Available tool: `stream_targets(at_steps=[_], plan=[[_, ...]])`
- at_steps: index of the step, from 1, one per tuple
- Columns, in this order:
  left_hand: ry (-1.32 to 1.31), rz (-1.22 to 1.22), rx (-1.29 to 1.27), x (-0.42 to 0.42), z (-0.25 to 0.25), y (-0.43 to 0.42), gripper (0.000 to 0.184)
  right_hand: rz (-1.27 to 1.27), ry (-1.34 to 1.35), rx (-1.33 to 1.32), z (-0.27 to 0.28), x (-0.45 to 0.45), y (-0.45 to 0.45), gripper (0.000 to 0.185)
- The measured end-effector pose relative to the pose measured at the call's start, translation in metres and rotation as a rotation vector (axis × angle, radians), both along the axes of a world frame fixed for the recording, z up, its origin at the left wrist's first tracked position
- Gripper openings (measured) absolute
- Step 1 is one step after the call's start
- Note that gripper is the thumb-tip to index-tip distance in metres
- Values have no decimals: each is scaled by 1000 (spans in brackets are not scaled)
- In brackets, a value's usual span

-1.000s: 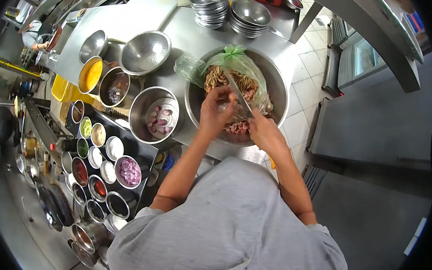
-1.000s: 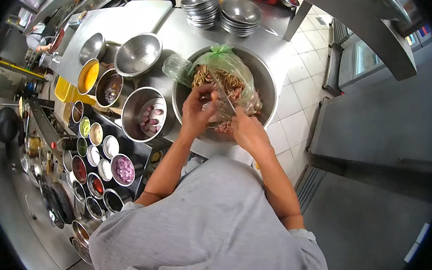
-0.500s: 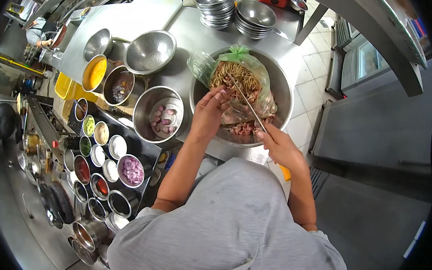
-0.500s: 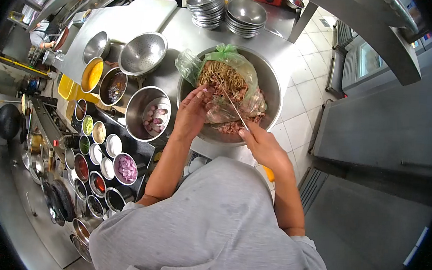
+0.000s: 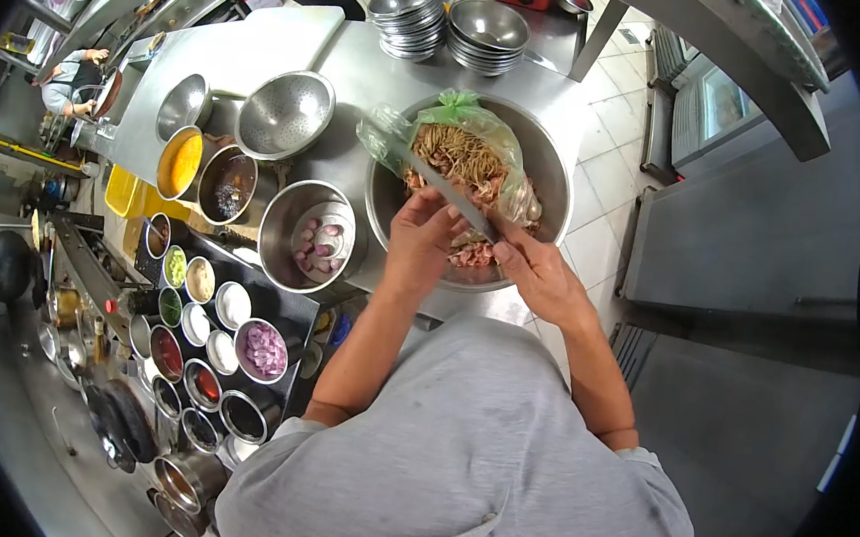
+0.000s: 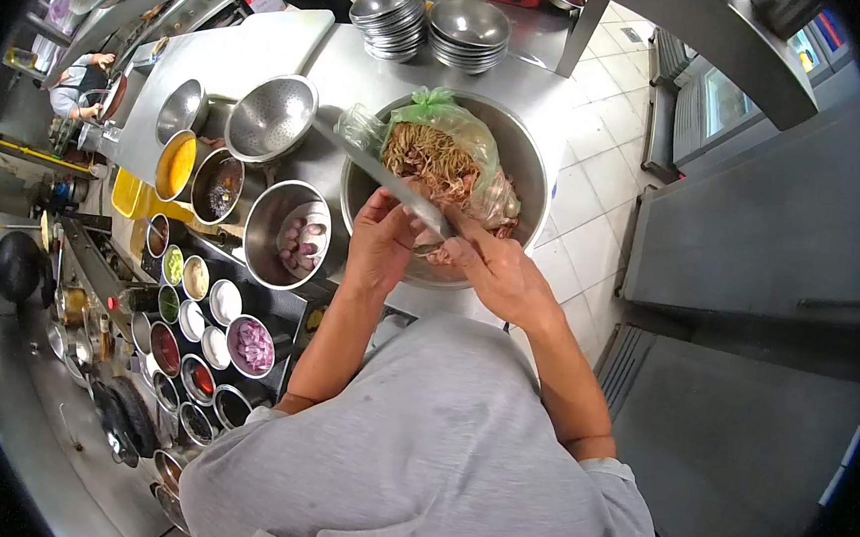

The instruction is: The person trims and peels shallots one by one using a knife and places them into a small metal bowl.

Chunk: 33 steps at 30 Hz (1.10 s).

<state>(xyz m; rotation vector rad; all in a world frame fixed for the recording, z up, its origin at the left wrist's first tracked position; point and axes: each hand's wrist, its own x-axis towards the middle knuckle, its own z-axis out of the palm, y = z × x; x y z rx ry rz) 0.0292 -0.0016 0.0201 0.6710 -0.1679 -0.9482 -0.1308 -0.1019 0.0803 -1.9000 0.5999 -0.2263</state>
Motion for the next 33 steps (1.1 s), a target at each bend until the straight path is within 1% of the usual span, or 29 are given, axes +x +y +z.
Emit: stream_targets(at_steps=[1, 3, 5, 9, 11, 15, 17, 19, 20, 24, 27, 29, 30, 32, 33], plan=[[-17, 3, 6, 0, -2, 2, 29, 53, -53, -33, 4, 1, 2, 52], [-32, 5, 10, 0, -3, 4, 31, 62, -22, -17, 13, 2, 3, 53], [-65, 9, 19, -1, 0, 6, 24, 71, 12, -2, 14, 2, 4, 54], [-126, 41, 23, -3, 5, 7, 25, 68, 3, -47, 12, 2, 6, 54], [-213, 50, 103, -2, 3, 7, 24, 61, 6, -61, 13, 1, 7, 54], [-284, 59, 179, -5, 13, 11, 22, 76, -3, 5, 19, -6, 7, 52], [-385, 17, 274, -10, 16, 14, 21, 77, 0, 30, 21, -9, 7, 51], [-364, 26, 223, -15, 13, 13, 22, 70, 68, 147, 23, -7, 7, 51], [-344, 38, 175, -17, 12, 13, 22, 67, 69, 147, 22, -6, 7, 51], [-355, 84, 216, -20, 18, 12, 23, 69, 24, 134, 21, -6, 8, 51], [-416, 66, 235, -25, 18, 15, 24, 60, 24, 179, 19, -7, 8, 52], [-486, 132, 248, -29, 16, 12, 26, 57, 26, 217, 17, -7, 7, 52], [-484, 132, 248, -31, 14, 11, 26, 44, 28, 287, 16, -5, 8, 53], [-598, 207, 271, -32, 7, 10, 30, 34, 28, 356, 13, -1, 9, 53], [-599, 208, 271, -32, 4, 9, 30, 37, -41, 378, 9, 1, 10, 54]])
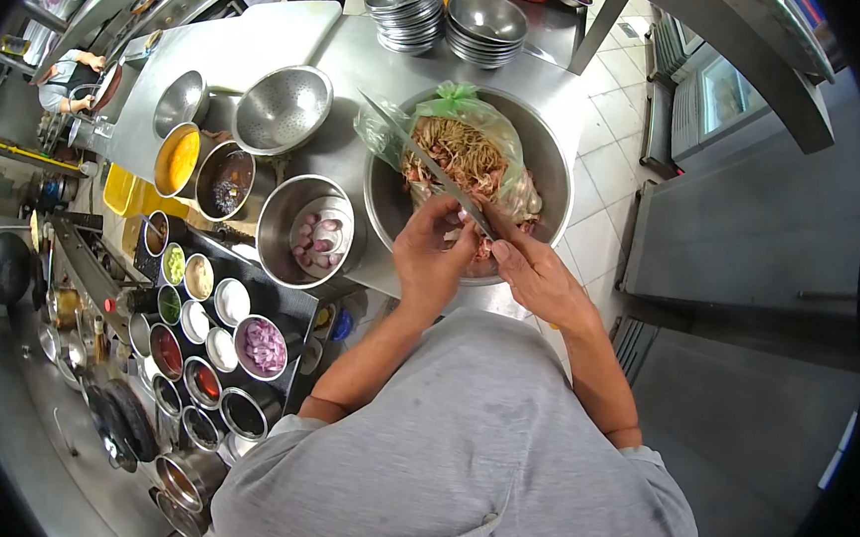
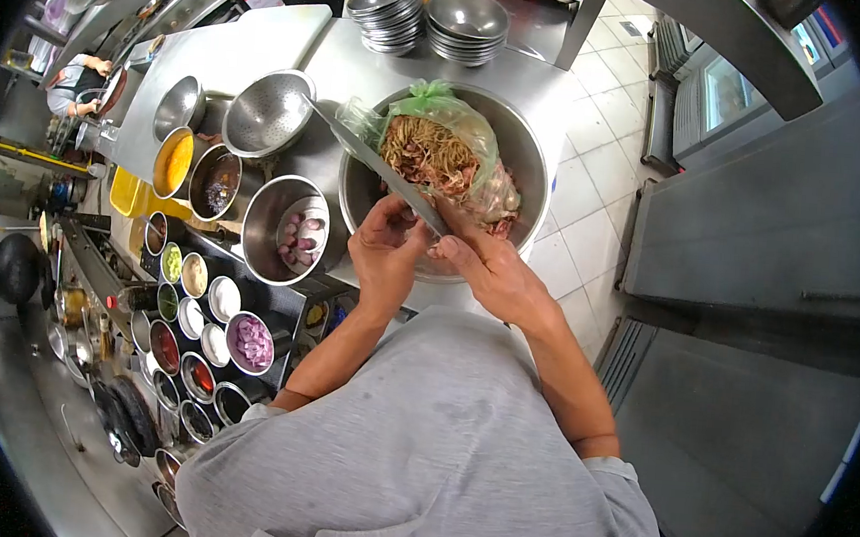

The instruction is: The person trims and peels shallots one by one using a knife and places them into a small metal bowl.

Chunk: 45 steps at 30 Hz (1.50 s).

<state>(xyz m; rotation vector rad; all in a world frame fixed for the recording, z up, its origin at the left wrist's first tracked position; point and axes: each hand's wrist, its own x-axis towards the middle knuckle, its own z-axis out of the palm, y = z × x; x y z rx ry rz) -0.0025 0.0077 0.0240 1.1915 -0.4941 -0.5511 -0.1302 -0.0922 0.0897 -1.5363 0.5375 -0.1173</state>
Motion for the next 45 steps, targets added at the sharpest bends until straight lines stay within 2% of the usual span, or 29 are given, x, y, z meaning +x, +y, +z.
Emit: stream_targets(at_steps=[3, 5, 6, 8, 9, 11, 15, 17, 18, 20, 21, 23, 27, 29, 30, 33, 35, 38, 40, 45], plan=[[-113, 43, -42, -1, -4, 1, 35, -7, -92, 32, -9, 2, 2, 57], [-336, 76, -6, 0, -3, 3, 36, -1, -118, 39, -15, 4, 2, 58], [-336, 77, -6, -1, -1, 3, 36, -17, -166, 79, -18, 5, 2, 58], [-520, 152, 78, -2, 4, 4, 36, -33, -214, 121, -16, 7, 4, 58], [-520, 151, 78, -2, 4, 3, 36, -51, -206, 152, -9, 7, 6, 58], [-739, 237, 74, 0, 3, 2, 36, -74, -197, 183, -5, 8, 7, 57], [-934, 289, 20, 4, 5, 0, 37, -103, -167, 187, -14, 6, 4, 56], [-731, 162, 92, 5, 5, 4, 36, -99, -173, 208, -17, 4, 2, 55], [-731, 160, 96, 5, 6, 3, 36, -92, -188, 229, -15, 4, 3, 55], [-200, -5, -109, 6, 7, -2, 35, -85, -205, 249, -13, 3, 2, 55], [-200, -5, -108, 7, 5, -2, 35, -96, -189, 305, -13, 3, 3, 55], [317, -130, -243, 9, -2, -1, 35, -107, -172, 362, -15, 1, 3, 55], [362, -178, -251, 9, -5, -3, 38, -100, -130, 300, -16, 1, 4, 55], [164, -128, -175, 9, -3, -4, 38, -132, -108, 269, -16, 1, 5, 55], [163, -121, -174, 10, -1, -3, 38, -116, -115, 309, -16, 0, 4, 59], [262, -135, -111, 14, 2, -3, 34, -86, -148, 356, -17, -2, 3, 63], [422, -179, -229, 17, -1, -3, 27, -73, -175, 368, -16, -2, 4, 64], [488, -225, -244, 22, -3, -2, 22, -99, -154, 431, -12, -3, 5, 65], [525, -249, -255, 25, -7, 0, 21, -105, -156, 445, -13, -4, 6, 56], [631, -289, -271, 27, -14, 2, 20, -108, -141, 433, -14, -5, 6, 61]])
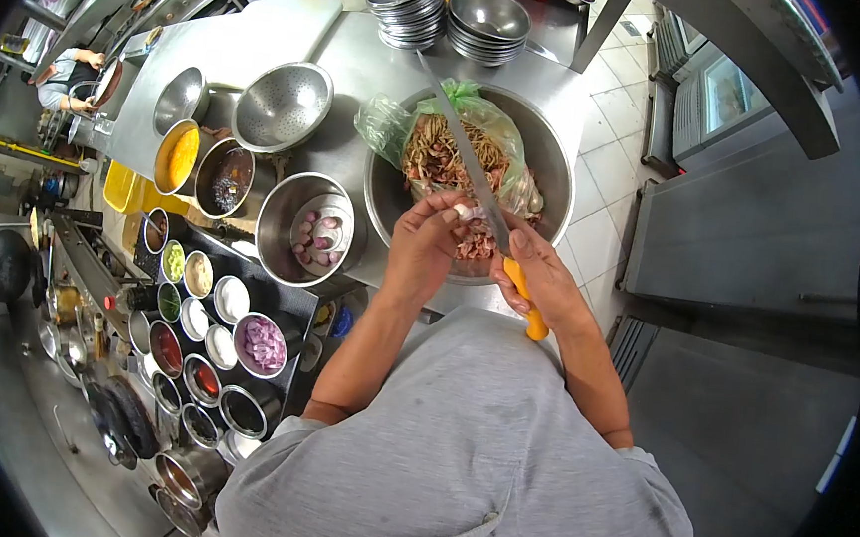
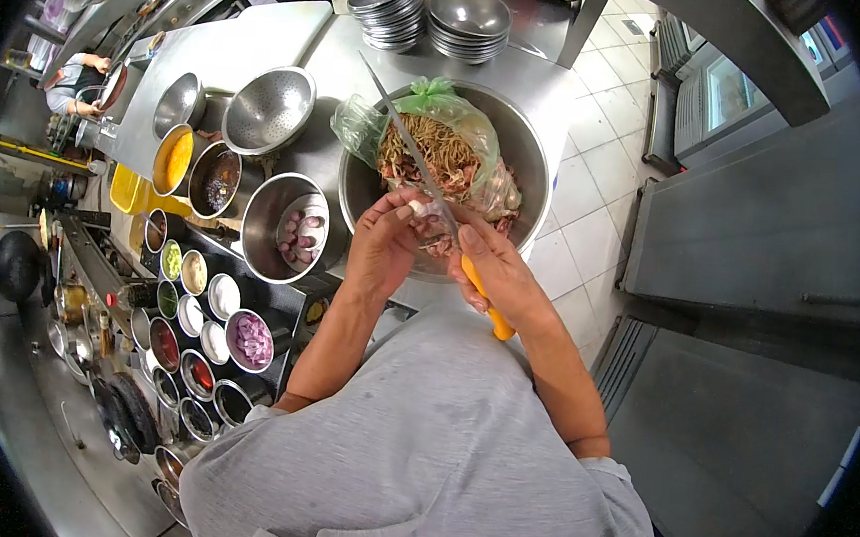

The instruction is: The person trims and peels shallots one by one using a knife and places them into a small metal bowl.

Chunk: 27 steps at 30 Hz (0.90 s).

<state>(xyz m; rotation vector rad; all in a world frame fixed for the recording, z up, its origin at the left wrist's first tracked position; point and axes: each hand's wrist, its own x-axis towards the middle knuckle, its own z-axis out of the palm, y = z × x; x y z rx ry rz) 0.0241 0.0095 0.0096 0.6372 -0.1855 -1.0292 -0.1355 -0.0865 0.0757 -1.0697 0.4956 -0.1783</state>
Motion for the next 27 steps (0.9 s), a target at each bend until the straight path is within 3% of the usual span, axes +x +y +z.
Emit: stream_targets(at_steps=[6, 8, 15, 17, 22, 27], plan=[[123, -68, 18, 5, 2, 2, 27, -49, 51, 18, -2, -2, -3, 64], [259, -186, -91, 11, 2, 4, 26, -79, 77, 11, -3, -4, -6, 63], [231, -120, -64, 14, 0, 5, 31, 11, 266, -109, -26, -9, -16, 60], [260, -146, -65, 16, -5, 7, 42, 46, 294, -125, -29, -10, -15, 59], [189, -109, -20, 15, 0, 8, 42, 44, 351, -220, -29, -9, -14, 50], [194, -108, -58, 14, -5, 6, 40, 7, 366, -244, -23, -9, -12, 55]])
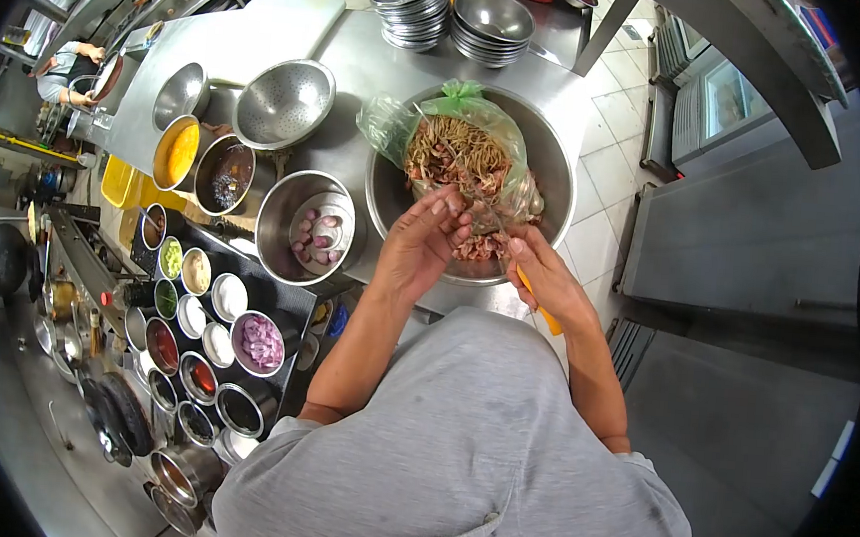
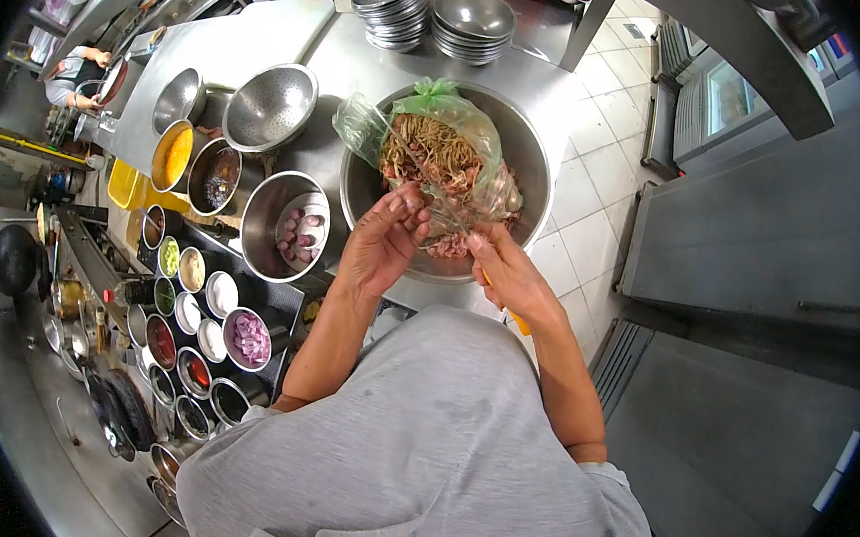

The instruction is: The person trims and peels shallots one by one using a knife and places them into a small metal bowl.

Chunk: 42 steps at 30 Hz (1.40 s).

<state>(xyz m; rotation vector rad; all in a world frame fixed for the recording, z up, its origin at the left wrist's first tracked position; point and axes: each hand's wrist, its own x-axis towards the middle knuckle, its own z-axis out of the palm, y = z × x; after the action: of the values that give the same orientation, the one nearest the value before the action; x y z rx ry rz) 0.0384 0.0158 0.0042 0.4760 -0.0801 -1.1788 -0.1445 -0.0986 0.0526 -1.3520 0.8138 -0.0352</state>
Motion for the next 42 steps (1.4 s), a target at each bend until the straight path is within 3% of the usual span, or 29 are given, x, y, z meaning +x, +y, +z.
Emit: stream_targets(at_steps=[5, 8, 11, 13, 20, 23, 24, 29, 32, 36, 42], plan=[[-78, -21, 81, -4, 9, 1, 34, 65, -188, -49, 6, 3, -1, 55], [-109, -1, 58, -9, 4, 1, 29, 112, -339, -235, 3, 9, 3, 62], [-131, 44, 119, -17, 12, 1, 26, 171, -320, -399, 14, 14, 3, 60], [-168, 37, 123, -18, 14, 0, 26, 212, -428, -624, 8, 17, 1, 62], [-172, 38, 100, -21, 13, 4, 25, 245, -319, -595, 15, 14, 2, 61], [-196, -22, 64, -20, 21, 5, 25, 172, -419, -689, 11, 15, 3, 58], [-197, -22, 64, -20, 21, 5, 25, 144, -412, -426, 17, 14, 5, 57], [-184, 12, 82, -20, 27, 3, 23, 129, -266, 145, 10, 1, -1, 56], [-164, -11, 90, -19, 24, 4, 24, 73, -515, 45, 16, 9, 7, 56], [-233, 25, 80, -21, 24, 3, 28, 170, -454, -226, 18, 11, 6, 57], [-273, 90, 73, -22, 27, 5, 31, 233, -433, -415, 17, 12, 5, 57]])
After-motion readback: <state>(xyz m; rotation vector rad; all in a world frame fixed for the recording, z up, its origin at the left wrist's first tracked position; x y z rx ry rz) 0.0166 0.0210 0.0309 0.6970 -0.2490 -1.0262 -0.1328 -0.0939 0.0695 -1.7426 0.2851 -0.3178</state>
